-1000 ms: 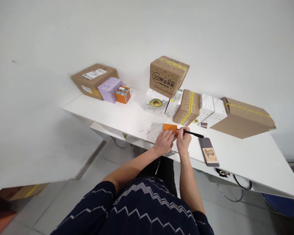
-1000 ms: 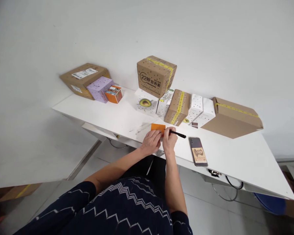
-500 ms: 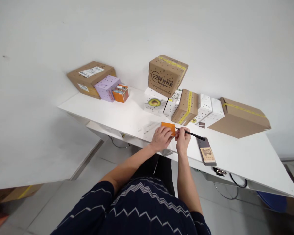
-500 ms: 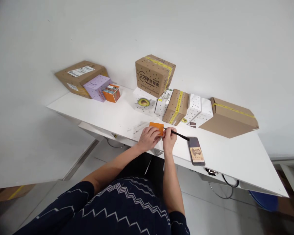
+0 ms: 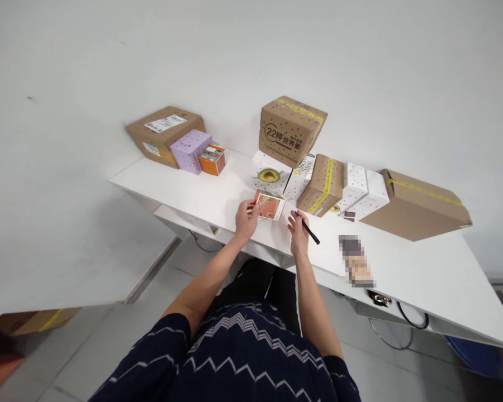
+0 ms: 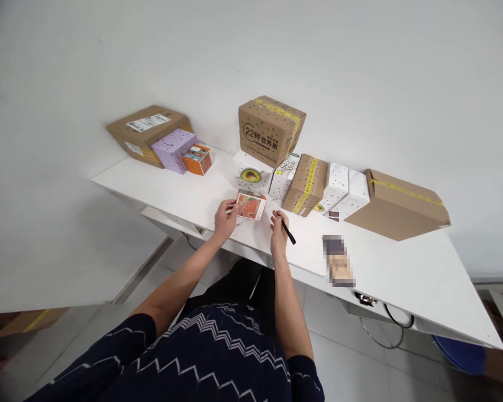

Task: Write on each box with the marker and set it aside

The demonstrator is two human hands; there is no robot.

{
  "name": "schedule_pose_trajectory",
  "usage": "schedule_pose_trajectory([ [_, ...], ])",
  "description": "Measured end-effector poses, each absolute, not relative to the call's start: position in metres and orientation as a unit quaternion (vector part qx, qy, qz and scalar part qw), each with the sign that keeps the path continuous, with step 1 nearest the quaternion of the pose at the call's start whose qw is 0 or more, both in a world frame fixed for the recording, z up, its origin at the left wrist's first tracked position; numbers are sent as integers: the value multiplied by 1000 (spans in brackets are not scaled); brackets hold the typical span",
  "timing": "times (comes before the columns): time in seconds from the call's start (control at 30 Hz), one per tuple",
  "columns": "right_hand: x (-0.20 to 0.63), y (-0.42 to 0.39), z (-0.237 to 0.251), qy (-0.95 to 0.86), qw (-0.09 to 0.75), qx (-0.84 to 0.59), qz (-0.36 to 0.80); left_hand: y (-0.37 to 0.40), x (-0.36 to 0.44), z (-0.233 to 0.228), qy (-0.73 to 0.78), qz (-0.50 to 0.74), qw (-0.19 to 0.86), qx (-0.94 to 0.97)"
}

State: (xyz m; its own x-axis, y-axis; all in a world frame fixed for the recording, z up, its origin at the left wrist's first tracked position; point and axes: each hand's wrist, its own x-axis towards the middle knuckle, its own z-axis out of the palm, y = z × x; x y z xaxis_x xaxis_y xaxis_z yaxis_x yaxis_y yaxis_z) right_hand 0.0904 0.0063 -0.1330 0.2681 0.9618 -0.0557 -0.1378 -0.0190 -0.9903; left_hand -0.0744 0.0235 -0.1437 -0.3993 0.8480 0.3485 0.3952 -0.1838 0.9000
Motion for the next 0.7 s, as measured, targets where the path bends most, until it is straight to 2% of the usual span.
schedule_pose_trajectory([
  [0.17,76,1,-128,-461,565,-530,433,11,-74,-160,598,560,338,463],
  [0.43,109,-30,-112,-423,605,-583,339,-25,-52,-135,545,501,349,575],
  [0.5,119,-34,-112,-411,599,-599,338,-31,-48,-128,547,481,302,616],
  [0.63,129,-30,-107,-414,600,-624,280,-33,-41,-120,507,486,104,704],
  [0.7,128,-24,-103,-429,608,-610,272,-34,-35,-122,455,486,38,745],
])
